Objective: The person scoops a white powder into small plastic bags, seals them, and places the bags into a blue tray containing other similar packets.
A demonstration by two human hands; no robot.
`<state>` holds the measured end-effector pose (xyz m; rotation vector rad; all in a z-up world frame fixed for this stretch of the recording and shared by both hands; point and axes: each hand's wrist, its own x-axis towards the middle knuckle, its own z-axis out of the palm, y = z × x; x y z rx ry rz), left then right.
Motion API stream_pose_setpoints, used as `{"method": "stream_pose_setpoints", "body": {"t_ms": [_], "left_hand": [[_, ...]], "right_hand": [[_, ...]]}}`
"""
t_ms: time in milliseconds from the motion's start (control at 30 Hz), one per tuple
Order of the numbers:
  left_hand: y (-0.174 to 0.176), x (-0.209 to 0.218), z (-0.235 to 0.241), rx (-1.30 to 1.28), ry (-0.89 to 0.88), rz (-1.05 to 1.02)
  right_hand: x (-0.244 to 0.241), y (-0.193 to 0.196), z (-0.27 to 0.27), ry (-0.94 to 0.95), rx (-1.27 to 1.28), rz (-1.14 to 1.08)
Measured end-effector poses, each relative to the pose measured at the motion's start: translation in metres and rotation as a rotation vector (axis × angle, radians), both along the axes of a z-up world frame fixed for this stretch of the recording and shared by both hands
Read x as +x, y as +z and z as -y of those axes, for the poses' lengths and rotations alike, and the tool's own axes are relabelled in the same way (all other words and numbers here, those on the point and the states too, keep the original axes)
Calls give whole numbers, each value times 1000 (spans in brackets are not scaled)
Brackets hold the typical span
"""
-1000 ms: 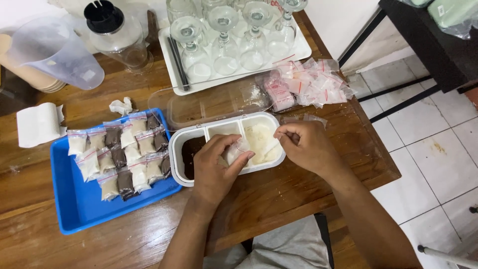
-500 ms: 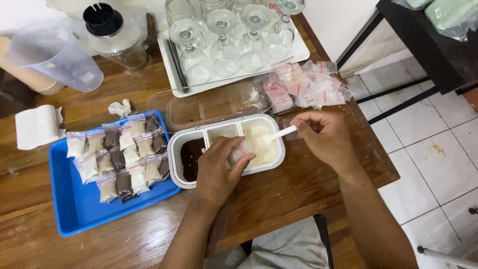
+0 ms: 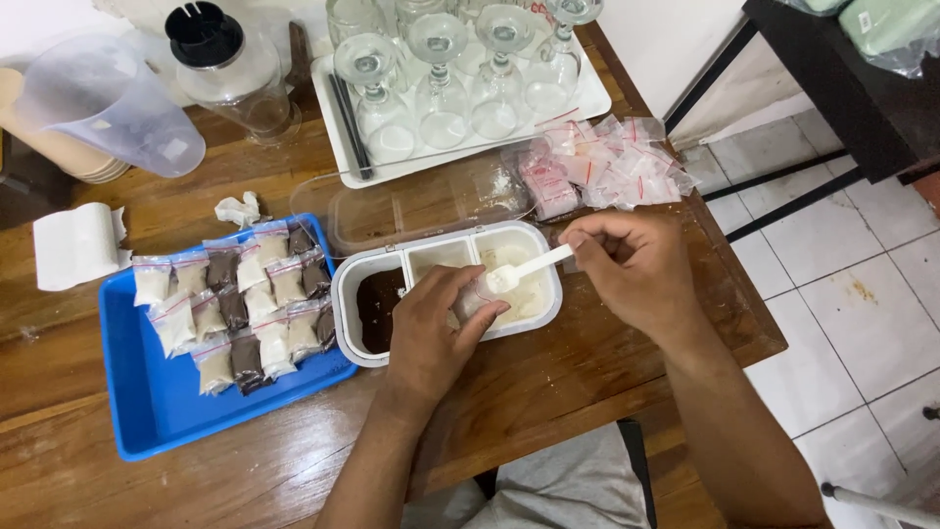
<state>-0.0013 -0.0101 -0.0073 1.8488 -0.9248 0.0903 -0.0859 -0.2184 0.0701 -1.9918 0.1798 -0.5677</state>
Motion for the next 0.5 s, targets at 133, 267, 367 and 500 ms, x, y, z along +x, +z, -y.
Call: {"method": "stream_pose_setpoints", "body": {"t_ms": [133,267,367,500], "left_hand": [[-1,-1,-1,11,6,25],[1,0,1,47,12,28],[2,-2,-1,34,13,28],[2,-2,-1,12,9,24]], "right_hand": [[3,12,-14,37,-18,6],[2,16,-19,63,-218,58],[0,16,-21,168,-311,102],[-3,25,-30,249,-364,214]]}}
